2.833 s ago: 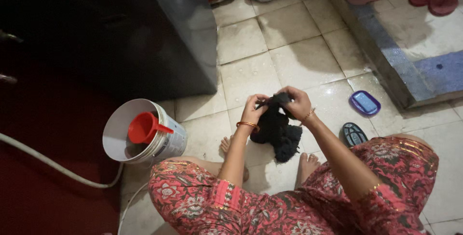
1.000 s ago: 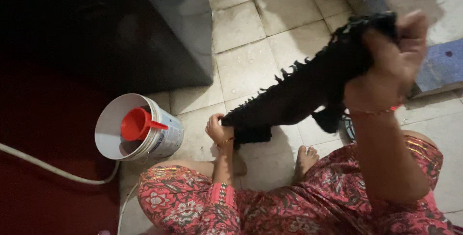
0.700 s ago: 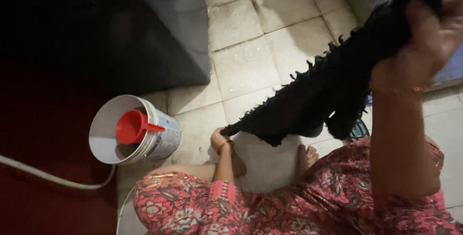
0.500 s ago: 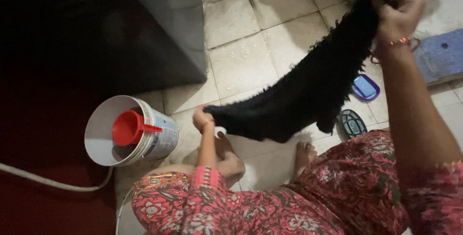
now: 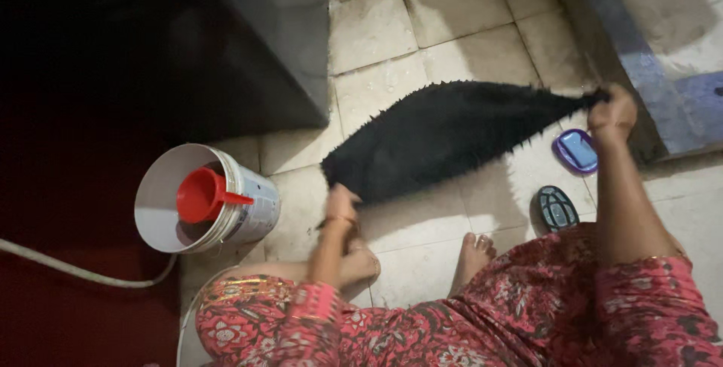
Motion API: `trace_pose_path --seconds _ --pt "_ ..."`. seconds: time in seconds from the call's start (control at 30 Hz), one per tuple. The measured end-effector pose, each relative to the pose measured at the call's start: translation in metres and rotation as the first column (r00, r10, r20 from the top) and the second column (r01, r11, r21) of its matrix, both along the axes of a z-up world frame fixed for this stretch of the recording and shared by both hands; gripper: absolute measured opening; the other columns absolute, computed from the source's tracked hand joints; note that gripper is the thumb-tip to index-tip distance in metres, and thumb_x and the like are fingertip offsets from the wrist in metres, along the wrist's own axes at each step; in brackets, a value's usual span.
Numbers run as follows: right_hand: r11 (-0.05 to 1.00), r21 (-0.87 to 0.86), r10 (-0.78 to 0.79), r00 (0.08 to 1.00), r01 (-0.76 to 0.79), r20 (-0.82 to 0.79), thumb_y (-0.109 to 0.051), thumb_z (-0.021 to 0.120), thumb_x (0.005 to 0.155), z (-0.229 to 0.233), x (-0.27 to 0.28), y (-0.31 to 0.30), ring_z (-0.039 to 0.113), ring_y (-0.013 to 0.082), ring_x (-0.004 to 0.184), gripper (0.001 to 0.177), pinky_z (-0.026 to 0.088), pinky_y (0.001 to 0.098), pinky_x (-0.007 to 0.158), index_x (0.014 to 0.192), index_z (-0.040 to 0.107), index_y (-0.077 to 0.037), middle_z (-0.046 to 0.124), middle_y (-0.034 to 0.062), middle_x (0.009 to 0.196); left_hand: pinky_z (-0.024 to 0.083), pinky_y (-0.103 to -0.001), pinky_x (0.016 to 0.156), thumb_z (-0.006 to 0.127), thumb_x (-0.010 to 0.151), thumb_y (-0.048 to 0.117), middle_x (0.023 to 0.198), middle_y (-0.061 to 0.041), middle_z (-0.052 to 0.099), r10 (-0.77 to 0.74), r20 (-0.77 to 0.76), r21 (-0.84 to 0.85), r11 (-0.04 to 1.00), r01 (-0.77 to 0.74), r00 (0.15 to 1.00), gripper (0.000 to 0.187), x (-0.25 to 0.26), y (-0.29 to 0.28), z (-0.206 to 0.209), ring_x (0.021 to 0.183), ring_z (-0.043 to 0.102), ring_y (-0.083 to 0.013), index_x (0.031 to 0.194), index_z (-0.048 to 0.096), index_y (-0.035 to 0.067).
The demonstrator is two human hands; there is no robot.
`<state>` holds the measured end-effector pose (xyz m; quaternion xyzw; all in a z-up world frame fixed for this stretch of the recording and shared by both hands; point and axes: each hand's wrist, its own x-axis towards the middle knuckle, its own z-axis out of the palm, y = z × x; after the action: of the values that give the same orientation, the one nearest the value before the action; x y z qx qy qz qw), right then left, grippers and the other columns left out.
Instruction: The person washes a mat on a tiled floor by pouring water from a red mug, applying a bar of soap, and scrubbing the surface with a handheld brush.
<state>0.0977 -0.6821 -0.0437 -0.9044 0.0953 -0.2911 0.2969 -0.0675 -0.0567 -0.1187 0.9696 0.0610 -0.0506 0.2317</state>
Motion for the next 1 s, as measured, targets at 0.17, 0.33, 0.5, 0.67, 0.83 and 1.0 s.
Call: trace_pose_path --seconds 0.17,0.33,0.5,0.67,0.83,1.0 --pt "0.982 0.019 0.166 0.824 -0.186 -0.541 -0.006 0.065 0.082 -0.036 -0.017 0.028 0.072 0.0389 0.096 0.026 0.055 0.0459 0.088 0.104 0.080 -0.008 0.074 0.0237 0.101 0.052 -0.046 0.097 0.066 0.092 0.022 0.123 -0.017 0.063 -0.234 -0.383 0.217 0.918 0.333 0.894 0.022 -0.079 -0.117 -0.061 0.119 0.059 -0.0355 0.107 0.075 0.008" --pt "0.910 -0.270 0.028 0.695 -0.315 -0.718 -0.015 0.068 0.085 -0.053 -0.010 0.041 0.070 0.0409 0.102 0.023 0.056 0.0474 0.090 0.104 0.081 -0.013 0.074 0.0217 0.109 0.052 -0.042 0.099 0.059 0.095 0.010 0.131 -0.014 0.062 -0.360 -0.482 0.282 0.799 0.531 0.799 0.026 -0.105 -0.135 -0.073 0.121 0.058 -0.0342 0.115 0.075 0.006" --pt "0.902 -0.342 -0.097 0.646 -0.265 -0.757 -0.015 0.066 0.091 -0.056 -0.019 0.032 0.072 0.0423 0.101 0.021 0.058 0.0494 0.084 0.102 0.082 -0.004 0.073 0.0261 0.111 0.052 -0.044 0.099 0.063 0.091 0.008 0.131 -0.017 0.065 -0.327 -0.588 0.131 0.864 0.486 0.740 0.029 -0.086 -0.126 -0.074 0.122 0.060 -0.0353 0.117 0.073 0.001" --pt "0.872 -0.223 0.035 0.509 -0.437 -0.860 -0.016 0.070 0.085 -0.069 -0.019 0.046 0.073 0.0398 0.107 0.024 0.058 0.0469 0.091 0.105 0.082 -0.008 0.075 0.0241 0.112 0.059 -0.044 0.091 0.064 0.077 0.007 0.115 -0.019 0.073 -0.421 -0.703 -0.369 0.905 0.211 0.574 0.045 -0.078 -0.127 -0.080 0.103 0.073 -0.0337 0.120 0.074 0.011" --pt "0.787 -0.225 0.022 0.390 -0.574 -0.921 -0.018 0.073 0.082 -0.084 -0.028 0.086 0.073 0.0365 0.109 0.027 0.059 0.0452 0.091 0.103 0.080 -0.004 0.073 0.0234 0.113 0.056 -0.047 0.096 0.066 0.088 0.017 0.121 -0.021 0.073 -0.345 -0.716 -0.112 0.915 0.389 0.607 0.032 -0.084 -0.146 -0.078 0.113 0.071 -0.0341 0.114 0.077 0.004" --pt "0.639 -0.139 0.092 0.255 -0.756 -0.963 -0.002 0.077 0.078 -0.083 -0.043 0.133 0.074 0.0312 0.112 0.030 0.060 0.0402 0.092 0.107 0.077 -0.006 0.074 0.0202 0.116 0.055 -0.047 0.099 0.067 0.083 0.014 0.124 -0.018 0.070 -0.435 -0.662 -0.060 0.842 0.536 0.610 0.036 -0.076 -0.138 -0.075 0.116 0.068 -0.0364 0.118 0.076 0.012"
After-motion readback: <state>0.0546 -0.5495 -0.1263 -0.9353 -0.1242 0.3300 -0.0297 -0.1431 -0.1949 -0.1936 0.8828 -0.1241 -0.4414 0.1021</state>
